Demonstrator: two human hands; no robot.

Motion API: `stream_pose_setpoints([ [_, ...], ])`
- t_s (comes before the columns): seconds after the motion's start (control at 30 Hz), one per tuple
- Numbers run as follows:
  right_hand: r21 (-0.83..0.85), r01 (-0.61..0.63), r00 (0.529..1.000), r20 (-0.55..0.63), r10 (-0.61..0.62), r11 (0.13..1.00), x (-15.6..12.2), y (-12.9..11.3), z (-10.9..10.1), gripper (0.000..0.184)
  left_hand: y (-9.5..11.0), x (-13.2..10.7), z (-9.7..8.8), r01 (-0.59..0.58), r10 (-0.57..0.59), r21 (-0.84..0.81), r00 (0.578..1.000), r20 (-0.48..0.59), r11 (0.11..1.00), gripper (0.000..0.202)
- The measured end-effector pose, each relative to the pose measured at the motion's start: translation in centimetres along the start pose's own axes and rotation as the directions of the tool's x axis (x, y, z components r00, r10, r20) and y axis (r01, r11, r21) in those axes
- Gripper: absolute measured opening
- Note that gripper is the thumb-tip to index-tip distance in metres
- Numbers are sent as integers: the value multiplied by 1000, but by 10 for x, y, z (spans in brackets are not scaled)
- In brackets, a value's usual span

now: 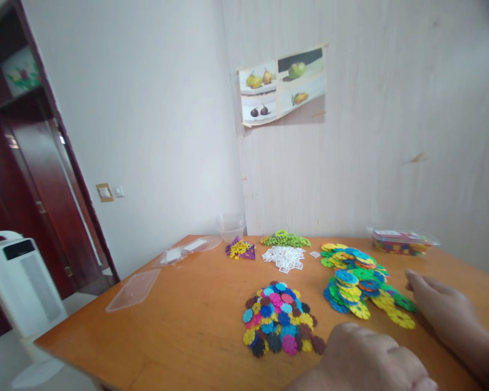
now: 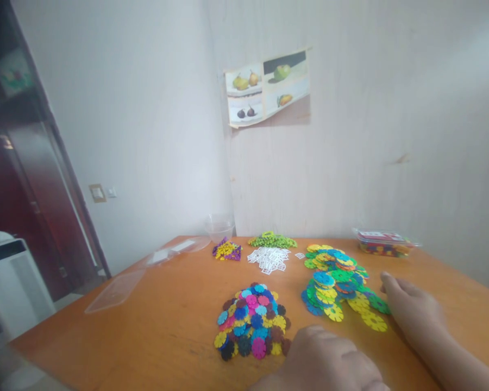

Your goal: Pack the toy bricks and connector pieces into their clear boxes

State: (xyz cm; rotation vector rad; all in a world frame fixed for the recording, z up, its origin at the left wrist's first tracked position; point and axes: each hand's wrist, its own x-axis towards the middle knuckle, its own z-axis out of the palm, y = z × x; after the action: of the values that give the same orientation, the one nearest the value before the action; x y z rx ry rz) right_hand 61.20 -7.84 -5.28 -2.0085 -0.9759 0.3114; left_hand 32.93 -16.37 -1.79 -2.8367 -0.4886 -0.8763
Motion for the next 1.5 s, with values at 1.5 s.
stream_pose_setpoints([
  [1.5,1,734,563,557,-610,679,-163,-96,40,46,-146,-35,-72,11,-948,-989,-285,-144,147,21],
])
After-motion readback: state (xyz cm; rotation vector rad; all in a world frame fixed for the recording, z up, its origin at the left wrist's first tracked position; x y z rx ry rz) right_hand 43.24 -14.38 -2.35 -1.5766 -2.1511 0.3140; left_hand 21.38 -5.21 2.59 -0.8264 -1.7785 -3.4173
